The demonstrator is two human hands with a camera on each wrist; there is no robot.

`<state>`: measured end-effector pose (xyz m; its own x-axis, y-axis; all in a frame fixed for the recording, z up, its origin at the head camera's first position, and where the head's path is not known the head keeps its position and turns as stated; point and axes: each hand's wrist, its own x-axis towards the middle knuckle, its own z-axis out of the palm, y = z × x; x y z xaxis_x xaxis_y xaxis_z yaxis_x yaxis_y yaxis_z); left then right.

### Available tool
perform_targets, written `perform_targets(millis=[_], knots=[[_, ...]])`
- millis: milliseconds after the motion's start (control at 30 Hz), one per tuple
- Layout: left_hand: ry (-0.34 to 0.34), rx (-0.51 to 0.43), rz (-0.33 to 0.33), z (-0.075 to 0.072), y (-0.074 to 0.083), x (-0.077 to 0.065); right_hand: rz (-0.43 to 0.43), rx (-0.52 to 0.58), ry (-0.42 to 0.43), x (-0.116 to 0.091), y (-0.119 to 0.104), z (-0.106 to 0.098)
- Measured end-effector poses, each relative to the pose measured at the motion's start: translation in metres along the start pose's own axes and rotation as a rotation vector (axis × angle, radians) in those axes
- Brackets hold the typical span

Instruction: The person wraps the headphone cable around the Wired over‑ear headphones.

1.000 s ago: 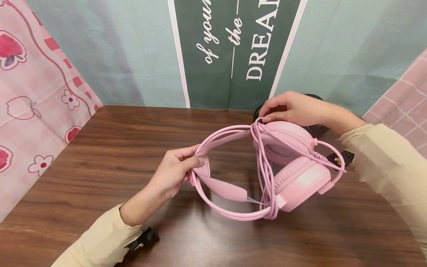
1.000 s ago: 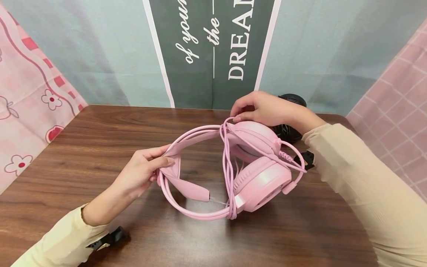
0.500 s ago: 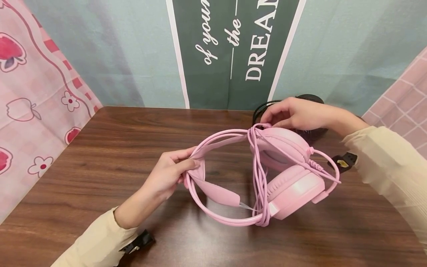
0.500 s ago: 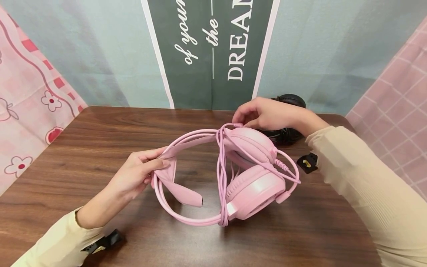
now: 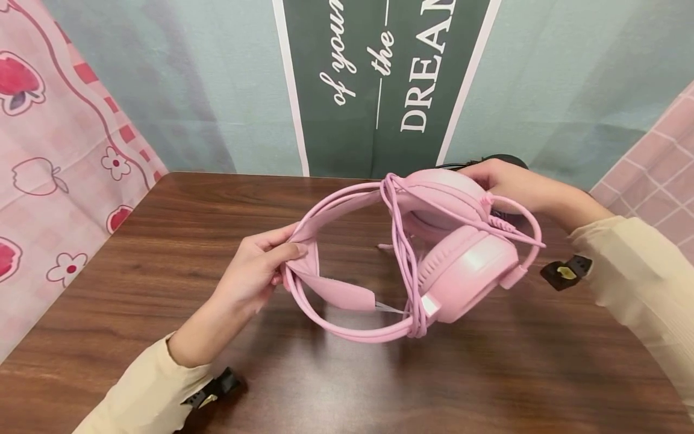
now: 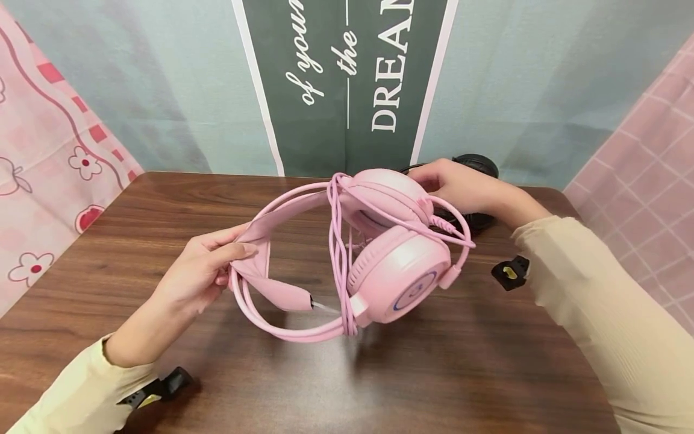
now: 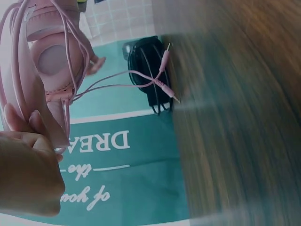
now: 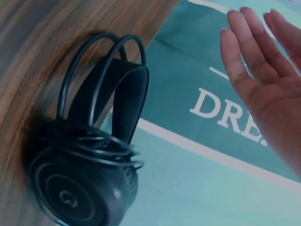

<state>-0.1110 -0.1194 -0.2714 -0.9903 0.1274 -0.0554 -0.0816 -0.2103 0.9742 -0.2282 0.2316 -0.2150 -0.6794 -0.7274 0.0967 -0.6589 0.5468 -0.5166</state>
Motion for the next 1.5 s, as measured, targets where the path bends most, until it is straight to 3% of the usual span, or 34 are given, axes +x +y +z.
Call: perform_targets(millis=[100,300,533,767,1133,1500], knots=[[0.02,0.015,-0.004,-0.005,0.001,0.004,0.003,0.036,0.009,-0.006,0.006,0.0],[0.046,0.05,-0.045,-0.016,-0.003,0.018,0.109,0.102,0.071,-0.02,0.019,0.003],[0.086,0.081,-0.082,-0.029,-0.011,0.042,0.139,0.254,0.114,-0.034,0.036,0.008],[0.096,0.094,-0.101,-0.04,-0.021,0.066,0.199,0.325,0.171,-0.041,0.043,0.019],[0.092,0.125,-0.125,-0.047,-0.031,0.089,0.223,0.281,0.205,-0.037,0.035,0.037],[0.109,0.271,-0.156,-0.05,-0.032,0.103,0.2,0.307,0.185,-0.029,0.03,0.058]])
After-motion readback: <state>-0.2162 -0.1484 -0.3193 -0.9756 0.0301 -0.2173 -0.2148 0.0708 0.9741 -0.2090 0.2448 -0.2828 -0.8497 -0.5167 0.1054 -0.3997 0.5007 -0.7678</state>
